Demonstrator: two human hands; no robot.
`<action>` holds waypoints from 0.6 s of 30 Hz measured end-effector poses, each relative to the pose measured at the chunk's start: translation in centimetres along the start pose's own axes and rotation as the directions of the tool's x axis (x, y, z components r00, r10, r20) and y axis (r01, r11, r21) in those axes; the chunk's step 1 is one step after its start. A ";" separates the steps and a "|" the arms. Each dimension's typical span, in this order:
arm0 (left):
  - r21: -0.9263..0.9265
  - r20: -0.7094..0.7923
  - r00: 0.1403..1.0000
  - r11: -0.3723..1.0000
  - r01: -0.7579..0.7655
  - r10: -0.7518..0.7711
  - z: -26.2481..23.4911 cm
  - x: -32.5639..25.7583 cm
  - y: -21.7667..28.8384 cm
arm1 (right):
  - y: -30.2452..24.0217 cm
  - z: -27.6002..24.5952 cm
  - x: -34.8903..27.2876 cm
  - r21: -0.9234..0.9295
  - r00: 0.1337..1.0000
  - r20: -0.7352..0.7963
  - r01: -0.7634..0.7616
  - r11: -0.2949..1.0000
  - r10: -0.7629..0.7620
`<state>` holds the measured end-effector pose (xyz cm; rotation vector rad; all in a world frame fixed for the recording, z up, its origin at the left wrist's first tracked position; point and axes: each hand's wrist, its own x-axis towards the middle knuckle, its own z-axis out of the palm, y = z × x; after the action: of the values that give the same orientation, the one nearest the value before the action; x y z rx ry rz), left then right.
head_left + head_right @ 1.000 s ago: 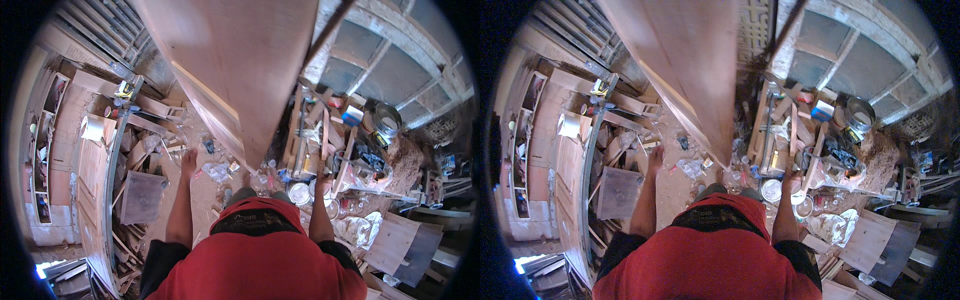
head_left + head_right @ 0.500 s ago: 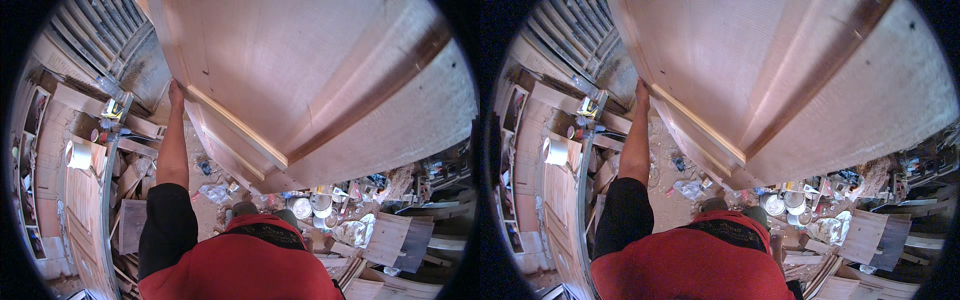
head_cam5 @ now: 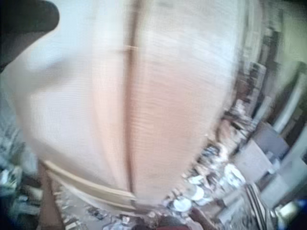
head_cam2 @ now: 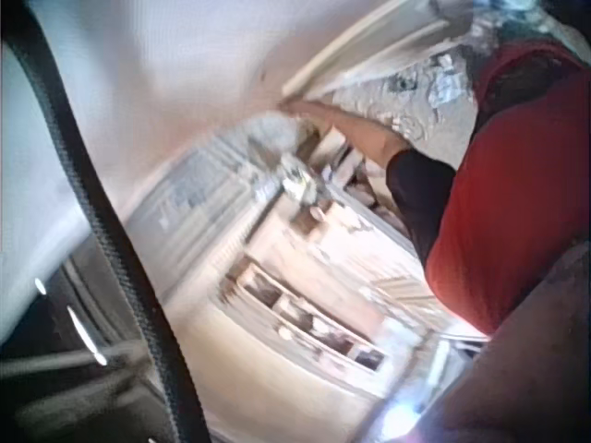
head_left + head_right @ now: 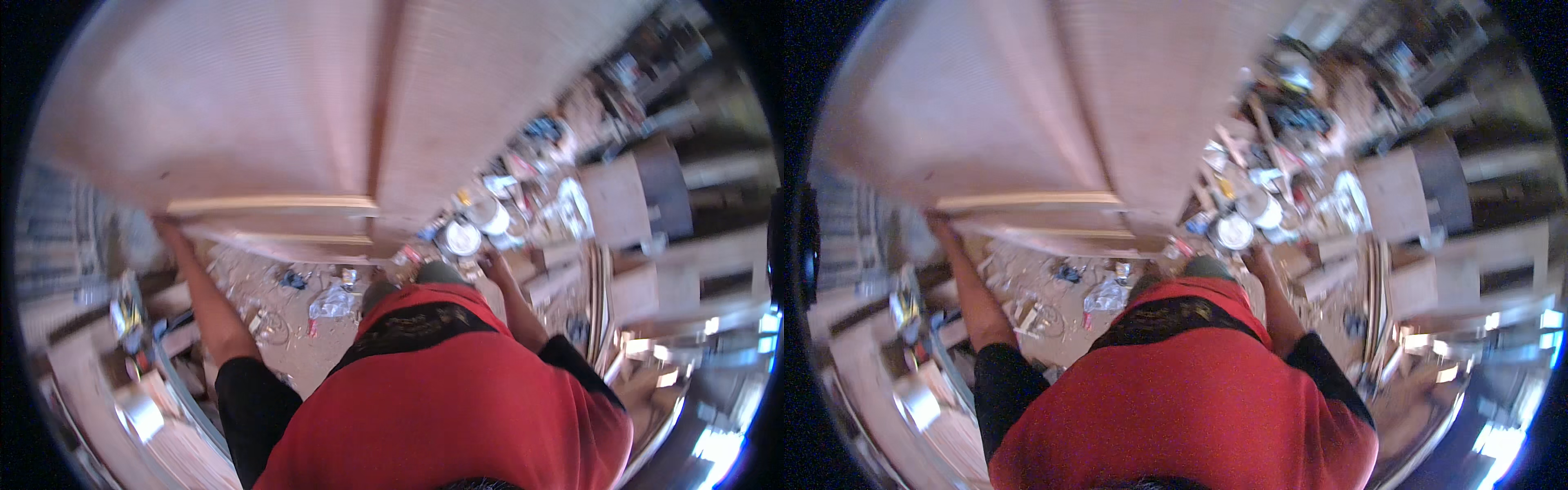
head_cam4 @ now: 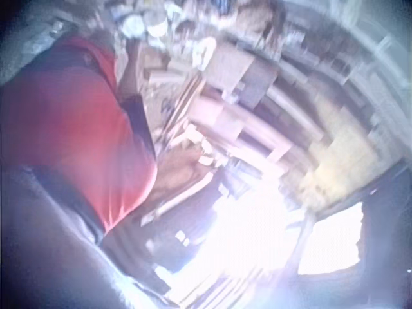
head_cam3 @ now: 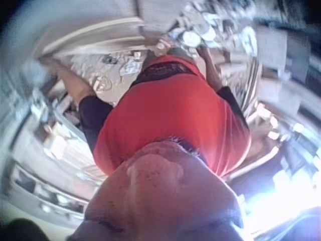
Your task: The person sands a wooden door using a power sander, moving the tool across the panels and edges by hand.
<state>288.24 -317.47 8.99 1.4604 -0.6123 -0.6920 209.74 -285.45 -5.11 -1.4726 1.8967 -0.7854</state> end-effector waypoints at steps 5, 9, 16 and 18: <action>0.198 -0.195 0.980 0.980 -0.009 0.049 6.1 -4.9 3.6 | 1.7 -2.5 0.9 -0.117 0.978 -0.113 -0.191 0.975 0.178; 0.626 -0.102 0.935 0.752 -0.206 0.341 -1.5 -7.9 -4.4 | 3.2 -1.8 4.1 -0.044 0.964 -0.185 -0.200 0.979 0.189; 0.901 0.426 0.872 0.204 -0.384 -0.241 -11.1 -35.9 -27.8 | 4.4 -2.2 15.0 0.493 0.833 -0.263 -0.318 0.810 0.487; 0.915 0.306 0.798 0.392 -0.095 -0.520 -11.1 -45.5 -27.8 | 5.4 -3.2 18.3 0.621 0.784 -0.231 -0.338 0.708 0.577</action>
<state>264.66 -275.93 -17.26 2.4396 -1.4449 -1.1219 200.35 -301.83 -9.11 -0.4384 1.9714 -1.3176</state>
